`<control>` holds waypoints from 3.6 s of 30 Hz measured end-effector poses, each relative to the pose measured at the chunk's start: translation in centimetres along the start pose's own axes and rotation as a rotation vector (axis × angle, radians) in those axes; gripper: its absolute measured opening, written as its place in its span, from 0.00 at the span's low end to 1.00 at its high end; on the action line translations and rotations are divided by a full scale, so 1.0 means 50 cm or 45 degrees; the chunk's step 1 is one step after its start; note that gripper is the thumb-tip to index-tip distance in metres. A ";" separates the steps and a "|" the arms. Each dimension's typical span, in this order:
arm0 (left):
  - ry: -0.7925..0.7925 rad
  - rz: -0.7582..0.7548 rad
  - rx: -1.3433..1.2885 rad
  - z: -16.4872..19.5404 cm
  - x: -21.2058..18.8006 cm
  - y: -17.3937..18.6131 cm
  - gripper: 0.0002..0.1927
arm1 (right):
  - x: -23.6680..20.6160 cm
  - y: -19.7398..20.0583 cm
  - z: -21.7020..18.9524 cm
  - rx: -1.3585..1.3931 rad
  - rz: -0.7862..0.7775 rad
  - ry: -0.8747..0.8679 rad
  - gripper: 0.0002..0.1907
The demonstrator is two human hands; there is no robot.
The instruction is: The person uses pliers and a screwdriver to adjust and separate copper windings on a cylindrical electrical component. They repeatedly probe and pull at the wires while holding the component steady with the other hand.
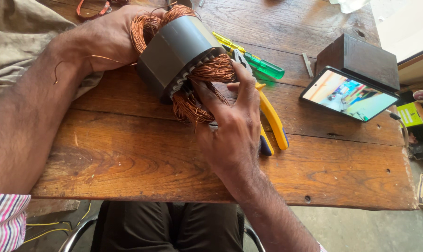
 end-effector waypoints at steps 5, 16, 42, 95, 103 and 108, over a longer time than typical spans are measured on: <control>-0.020 -0.037 0.019 -0.005 0.004 0.006 0.24 | -0.001 -0.002 0.002 0.001 0.020 0.011 0.33; 0.003 -0.020 -0.201 -0.014 0.001 -0.002 0.19 | -0.002 -0.002 0.004 -0.003 0.012 0.012 0.31; 0.010 0.096 -0.269 -0.017 -0.012 -0.001 0.23 | -0.001 -0.004 -0.006 0.001 0.043 -0.009 0.29; -0.088 -0.080 -0.209 -0.022 -0.003 0.012 0.21 | 0.032 -0.012 -0.022 -0.342 -0.072 0.268 0.20; -0.033 -0.017 -0.250 -0.040 0.001 0.018 0.20 | 0.026 -0.015 -0.012 -0.194 0.001 0.194 0.16; -0.048 0.031 -0.222 -0.046 0.001 0.023 0.18 | 0.024 -0.014 -0.008 -0.123 -0.022 0.138 0.16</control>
Point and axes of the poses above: each hand's wrist, its own x-axis towards the middle knuckle, its own y-axis out of the back of the hand, z = x × y, the point moved 3 cm from there along x, towards the middle knuckle, and after that the axes turned 3 degrees about -x, right-handed, at the moved point
